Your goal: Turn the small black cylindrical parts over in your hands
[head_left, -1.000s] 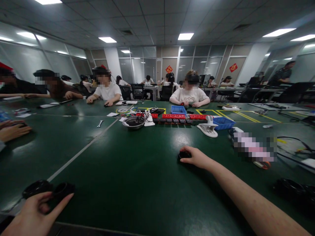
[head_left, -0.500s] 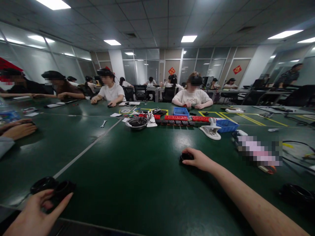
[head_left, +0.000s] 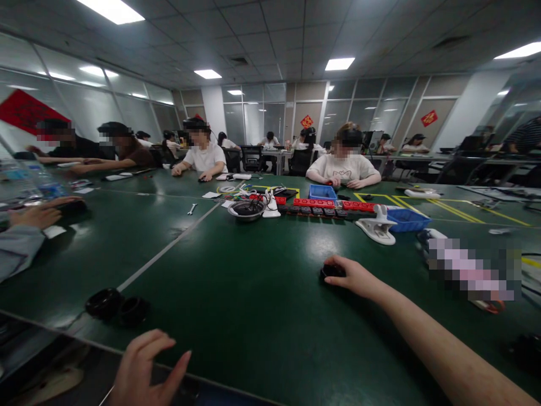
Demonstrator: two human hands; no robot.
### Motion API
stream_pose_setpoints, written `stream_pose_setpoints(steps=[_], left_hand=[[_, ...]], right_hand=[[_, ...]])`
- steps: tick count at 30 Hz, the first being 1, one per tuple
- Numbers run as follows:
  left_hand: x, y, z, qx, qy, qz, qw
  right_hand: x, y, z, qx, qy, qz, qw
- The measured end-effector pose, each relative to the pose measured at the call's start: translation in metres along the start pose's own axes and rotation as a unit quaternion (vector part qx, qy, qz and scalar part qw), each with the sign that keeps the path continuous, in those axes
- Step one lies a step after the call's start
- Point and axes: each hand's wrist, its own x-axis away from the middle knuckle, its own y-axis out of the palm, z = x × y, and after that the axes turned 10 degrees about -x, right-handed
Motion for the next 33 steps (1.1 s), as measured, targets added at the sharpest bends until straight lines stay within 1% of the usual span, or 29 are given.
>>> stream_pose_setpoints(steps=[2, 3, 4, 8, 9, 11, 13, 17, 20, 23, 26, 28, 31, 33], left_hand=[[-0.014, 0.004, 0.032, 0.04, 0.049, -0.021, 0.998], [-0.023, 0.005, 0.048, 0.064, 0.07, -0.054, 0.994], [-0.032, 0.006, 0.062, 0.089, 0.095, -0.098, 0.987], [-0.075, 0.006, 0.112, 0.159, 0.175, -0.252, 0.938], [-0.086, 0.007, 0.122, 0.166, 0.195, -0.28, 0.925], [-0.106, 0.015, 0.141, 0.175, 0.221, -0.31, 0.908], [-0.124, 0.031, 0.158, 0.175, 0.233, -0.321, 0.901], [-0.149, 0.081, 0.19, 0.162, 0.225, -0.343, 0.897], [-0.16, 0.113, 0.208, 0.142, 0.212, -0.363, 0.896], [-0.164, 0.129, 0.214, 0.137, 0.221, -0.405, 0.877], [-0.165, 0.132, 0.204, 0.132, 0.218, -0.427, 0.868], [-0.165, 0.128, 0.189, 0.121, 0.204, -0.439, 0.867], [-0.163, 0.116, 0.158, 0.097, 0.173, -0.456, 0.868], [-0.159, 0.103, 0.135, 0.071, 0.127, -0.474, 0.868]], right_hand=[[0.0, -0.001, -0.001, 0.001, -0.001, -0.001, 1.0], [0.001, -0.001, -0.002, 0.001, -0.001, -0.004, 1.0], [0.001, -0.001, -0.003, 0.001, -0.002, -0.008, 1.0], [0.003, 0.001, -0.005, -0.02, -0.022, -0.032, 0.999], [0.003, 0.001, -0.005, -0.027, -0.032, -0.035, 0.998], [0.002, 0.002, -0.002, -0.04, -0.049, -0.029, 0.998], [0.0, 0.002, 0.003, -0.044, -0.055, 0.003, 0.998], [-0.003, -0.005, 0.016, -0.02, -0.049, 0.107, 0.993], [-0.003, -0.01, 0.023, 0.0, -0.037, 0.143, 0.989], [-0.002, -0.013, 0.025, 0.017, -0.029, 0.141, 0.989], [-0.002, -0.013, 0.025, 0.039, -0.029, 0.127, 0.991], [-0.003, -0.012, 0.025, 0.052, -0.031, 0.122, 0.991], [-0.004, -0.01, 0.025, 0.063, -0.035, 0.114, 0.991], [-0.004, -0.009, 0.025, 0.07, -0.037, 0.109, 0.991]])
